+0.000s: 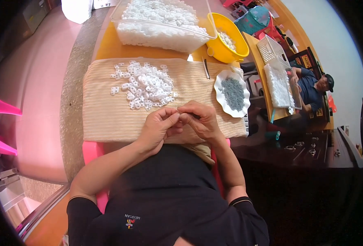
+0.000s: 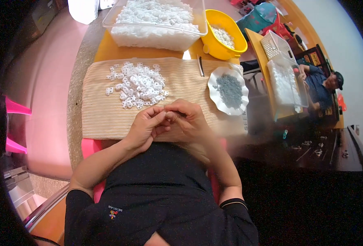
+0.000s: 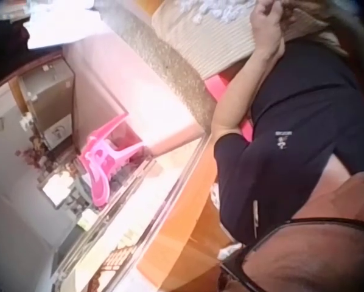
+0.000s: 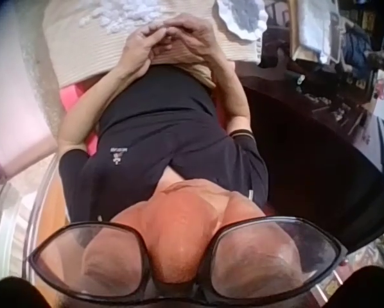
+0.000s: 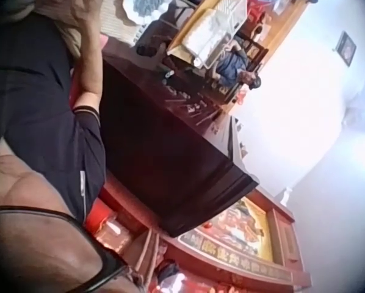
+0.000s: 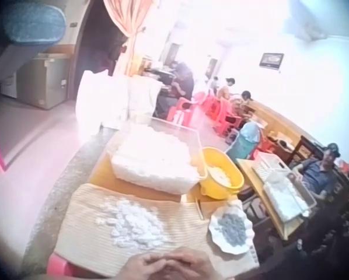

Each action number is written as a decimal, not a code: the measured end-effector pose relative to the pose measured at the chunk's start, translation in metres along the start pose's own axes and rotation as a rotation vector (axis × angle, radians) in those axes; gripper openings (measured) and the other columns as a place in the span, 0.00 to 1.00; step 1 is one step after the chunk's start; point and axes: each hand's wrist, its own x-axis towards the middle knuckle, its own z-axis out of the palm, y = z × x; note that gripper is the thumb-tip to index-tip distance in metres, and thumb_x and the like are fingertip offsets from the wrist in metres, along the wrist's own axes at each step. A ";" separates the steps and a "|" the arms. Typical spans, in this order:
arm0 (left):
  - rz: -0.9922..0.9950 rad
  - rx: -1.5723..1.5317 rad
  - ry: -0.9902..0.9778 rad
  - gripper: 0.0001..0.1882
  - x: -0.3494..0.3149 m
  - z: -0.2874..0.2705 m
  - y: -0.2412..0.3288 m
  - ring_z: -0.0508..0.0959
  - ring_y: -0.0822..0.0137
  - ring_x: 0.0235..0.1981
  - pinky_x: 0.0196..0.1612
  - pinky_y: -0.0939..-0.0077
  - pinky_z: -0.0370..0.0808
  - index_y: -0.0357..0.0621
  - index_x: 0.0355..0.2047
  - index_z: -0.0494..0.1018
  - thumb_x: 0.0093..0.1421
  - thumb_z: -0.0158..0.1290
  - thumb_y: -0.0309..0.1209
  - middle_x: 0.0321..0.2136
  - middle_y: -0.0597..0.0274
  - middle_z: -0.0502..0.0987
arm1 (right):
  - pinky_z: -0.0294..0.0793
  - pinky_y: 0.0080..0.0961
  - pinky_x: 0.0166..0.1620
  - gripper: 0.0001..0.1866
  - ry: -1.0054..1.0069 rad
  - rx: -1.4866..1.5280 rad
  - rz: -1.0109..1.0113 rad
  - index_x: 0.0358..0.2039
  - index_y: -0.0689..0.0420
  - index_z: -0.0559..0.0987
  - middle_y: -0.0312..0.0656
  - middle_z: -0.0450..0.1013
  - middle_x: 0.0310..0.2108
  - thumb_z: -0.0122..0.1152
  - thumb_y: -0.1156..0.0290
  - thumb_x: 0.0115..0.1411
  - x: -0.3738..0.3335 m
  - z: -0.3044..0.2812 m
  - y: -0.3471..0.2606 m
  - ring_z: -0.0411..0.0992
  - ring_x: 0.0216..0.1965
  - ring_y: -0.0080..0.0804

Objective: Assembling small white plastic components by manually inserting tiny metal pins.

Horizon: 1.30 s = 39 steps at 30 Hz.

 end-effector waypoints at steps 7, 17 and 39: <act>0.045 0.000 0.015 0.06 0.001 -0.001 -0.002 0.78 0.74 0.33 0.39 0.81 0.78 0.40 0.39 0.72 0.63 0.52 0.29 0.33 0.63 0.78 | 0.72 0.18 0.37 0.10 -0.041 0.059 0.108 0.40 0.64 0.78 0.41 0.75 0.33 0.62 0.80 0.57 -0.003 -0.002 -0.013 0.73 0.35 0.23; 0.033 -0.004 0.030 0.06 0.001 -0.001 0.003 0.78 0.74 0.31 0.37 0.81 0.79 0.41 0.38 0.71 0.62 0.53 0.29 0.33 0.64 0.77 | 0.74 0.16 0.36 0.07 0.128 0.200 0.240 0.36 0.65 0.78 0.38 0.75 0.32 0.63 0.77 0.57 -0.013 0.012 0.006 0.74 0.33 0.20; 0.019 0.065 0.039 0.06 0.001 0.004 0.002 0.80 0.69 0.33 0.39 0.76 0.81 0.39 0.37 0.72 0.60 0.55 0.24 0.31 0.62 0.76 | 0.73 0.35 0.41 0.08 0.154 -1.031 0.167 0.35 0.57 0.80 0.45 0.77 0.32 0.59 0.73 0.54 0.006 -0.131 0.035 0.75 0.36 0.43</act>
